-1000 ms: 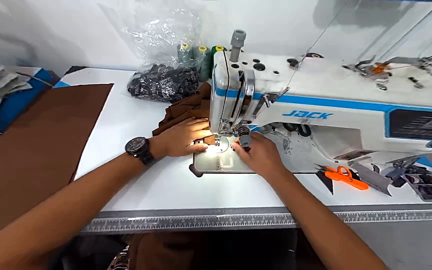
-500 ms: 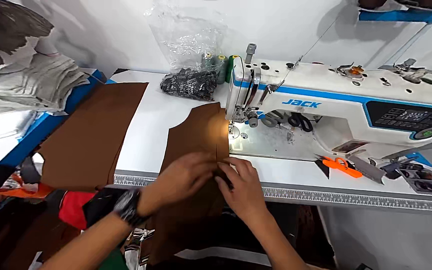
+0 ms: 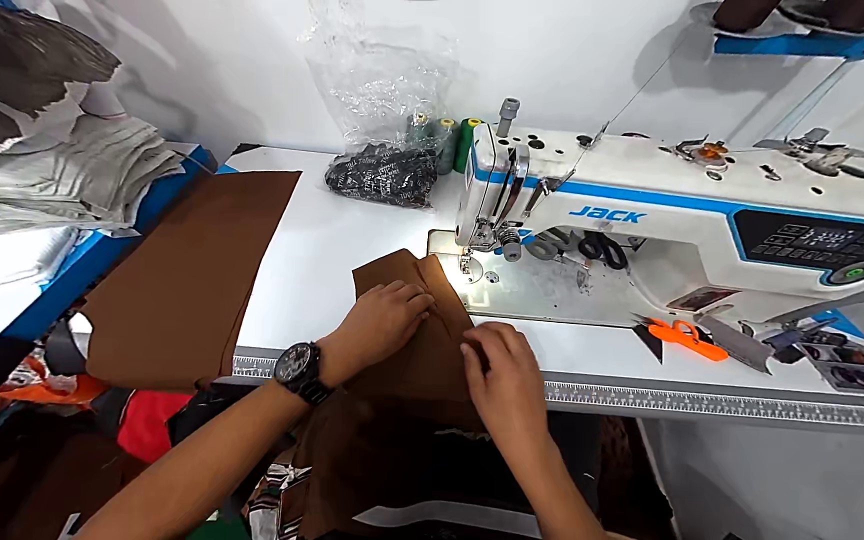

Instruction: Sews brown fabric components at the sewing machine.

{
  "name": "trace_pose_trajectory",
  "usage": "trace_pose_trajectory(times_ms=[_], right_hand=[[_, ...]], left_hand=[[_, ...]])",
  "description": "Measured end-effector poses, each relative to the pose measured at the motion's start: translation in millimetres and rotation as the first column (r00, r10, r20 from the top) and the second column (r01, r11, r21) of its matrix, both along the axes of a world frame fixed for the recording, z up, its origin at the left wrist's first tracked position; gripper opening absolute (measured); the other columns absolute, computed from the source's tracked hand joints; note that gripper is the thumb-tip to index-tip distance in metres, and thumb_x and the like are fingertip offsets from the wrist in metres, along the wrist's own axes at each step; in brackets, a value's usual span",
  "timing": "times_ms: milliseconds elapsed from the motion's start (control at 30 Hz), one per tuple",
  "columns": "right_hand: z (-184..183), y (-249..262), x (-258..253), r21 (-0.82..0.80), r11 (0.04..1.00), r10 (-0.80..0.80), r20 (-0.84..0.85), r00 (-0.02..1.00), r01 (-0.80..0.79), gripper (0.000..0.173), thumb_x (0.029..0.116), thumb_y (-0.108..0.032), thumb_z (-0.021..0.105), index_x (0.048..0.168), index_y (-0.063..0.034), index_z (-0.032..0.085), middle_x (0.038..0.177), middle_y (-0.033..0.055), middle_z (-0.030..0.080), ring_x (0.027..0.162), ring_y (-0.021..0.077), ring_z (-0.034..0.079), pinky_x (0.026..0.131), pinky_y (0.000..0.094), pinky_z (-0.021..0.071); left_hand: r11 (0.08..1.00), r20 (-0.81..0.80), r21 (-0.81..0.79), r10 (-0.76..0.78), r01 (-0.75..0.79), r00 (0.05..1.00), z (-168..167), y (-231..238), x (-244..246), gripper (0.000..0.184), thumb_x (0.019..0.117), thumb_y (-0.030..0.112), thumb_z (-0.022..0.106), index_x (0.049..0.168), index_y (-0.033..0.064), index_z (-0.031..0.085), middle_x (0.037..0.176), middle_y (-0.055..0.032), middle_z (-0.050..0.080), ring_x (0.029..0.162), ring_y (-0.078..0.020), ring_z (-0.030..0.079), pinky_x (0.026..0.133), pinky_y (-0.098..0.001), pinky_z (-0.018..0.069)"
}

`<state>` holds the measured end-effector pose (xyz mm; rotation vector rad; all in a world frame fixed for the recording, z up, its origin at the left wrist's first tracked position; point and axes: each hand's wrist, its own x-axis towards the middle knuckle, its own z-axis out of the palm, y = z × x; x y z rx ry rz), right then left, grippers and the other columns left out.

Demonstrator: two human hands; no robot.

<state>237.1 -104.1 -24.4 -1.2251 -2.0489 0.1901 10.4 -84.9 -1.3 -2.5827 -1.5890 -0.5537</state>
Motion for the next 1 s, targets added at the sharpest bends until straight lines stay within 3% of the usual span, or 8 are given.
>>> trace_pose_trajectory(times_ms=[300,400,600,733,833,900,933,1000], right_hand=[[-1.0,37.1,-46.9,-0.073,0.971,-0.22,0.091,0.971,0.227,0.021,0.0944,-0.033,0.074,0.102,-0.0137,0.075,0.095,0.0077,0.066,0.081,0.0259,0.068,0.059,0.0432,0.056],[-4.7,38.9,-44.8,-0.066,0.974,-0.207,0.106,0.973,0.215,0.026,0.0928,-0.038,0.075,0.102,-0.0134,0.075,0.096,0.0071,0.066,0.083,0.025,0.068,0.061,0.0418,0.057],[5.5,26.9,-35.9,-0.043,0.992,-0.112,0.203,0.973,0.123,0.022,0.0952,-0.028,0.072,0.109,-0.0117,0.076,0.105,0.0083,0.068,0.096,0.0278,0.067,0.074,0.0432,0.0579],[27.3,-34.4,-47.9,-0.071,0.995,-0.056,0.236,0.97,0.075,0.055,0.0949,-0.046,0.066,0.132,-0.0048,0.069,0.117,0.0158,0.07,0.098,0.0326,0.07,0.073,0.0432,0.0601],[21.6,-50.5,-60.7,-0.076,0.989,-0.105,0.27,0.957,0.13,0.079,0.0926,-0.069,0.052,0.143,-0.0089,0.061,0.128,0.0156,0.068,0.109,0.0348,0.067,0.079,0.0477,0.0569],[14.6,-38.9,-66.2,-0.071,0.986,-0.125,0.276,0.953,0.15,0.079,0.0951,-0.072,0.044,0.143,-0.0116,0.061,0.13,0.0186,0.067,0.117,0.04,0.064,0.091,0.0589,0.0523],[12.5,-31.3,-69.4,-0.092,0.986,-0.109,0.276,0.955,0.139,0.077,0.0966,-0.071,0.043,0.142,-0.0122,0.063,0.13,0.0196,0.066,0.122,0.0423,0.061,0.099,0.0651,0.0474],[7.9,-15.8,-76.4,-0.122,0.991,-0.015,0.251,0.968,0.047,0.068,0.0992,-0.066,0.045,0.129,-0.0108,0.07,0.129,0.0183,0.066,0.128,0.0439,0.057,0.107,0.0734,0.0375]], left_hand=[[0.957,0.036,-0.188,-0.217,0.22,0.975,7.8,90.0,-26.5,0.021,0.1018,0.022,0.063,0.117,0.0125,0.075,0.116,-0.0076,0.068,0.102,-0.0232,0.069,0.084,-0.045,0.0592],[0.921,0.064,-0.255,-0.289,0.295,0.955,12.5,110.3,-32.5,0.024,0.0976,0.023,0.07,0.121,0.0172,0.074,0.113,-0.0072,0.065,0.096,-0.0208,0.068,0.08,-0.0434,0.0593],[0.84,0.111,-0.163,-0.506,0.518,0.855,4.9,123.7,-41.0,0.023,0.0986,0.021,0.062,0.112,0.0186,0.08,0.128,-0.007,0.068,0.12,-0.0239,0.062,0.1,-0.0451,0.0511],[0.964,-0.08,-0.126,-0.243,0.232,0.967,6.6,89.6,-61.2,0.03,0.1039,0.028,0.054,0.124,0.019,0.074,0.138,-0.0072,0.064,0.127,-0.0288,0.06,0.099,-0.0529,0.0521],[0.98,-0.233,-0.074,0.161,-0.183,0.959,17.6,31.0,-69.7,0.023,0.0979,0.012,0.062,0.116,0.0059,0.075,0.115,-0.0184,0.071,0.108,-0.0405,0.068,0.088,-0.0619,0.0538],[0.831,-0.445,-0.143,0.431,-0.538,0.785,37.0,-31.4,-44.9,0.008,0.0904,0.002,0.067,0.096,-0.0018,0.071,0.088,-0.0213,0.069,0.084,-0.0419,0.069,0.071,-0.0578,0.0556],[0.712,-0.572,-0.235,0.449,-0.661,0.687,51.3,-63.0,-24.6,0.006,0.0918,0.001,0.064,0.091,-0.0039,0.068,0.083,-0.0227,0.067,0.079,-0.0431,0.069,0.065,-0.0567,0.0547],[0.651,-0.63,-0.452,0.252,-0.61,0.735,78.7,-115.3,3.6,0.016,0.0925,0.004,0.063,0.082,-0.0071,0.068,0.074,-0.0263,0.065,0.071,-0.046,0.068,0.057,-0.058,0.053]])
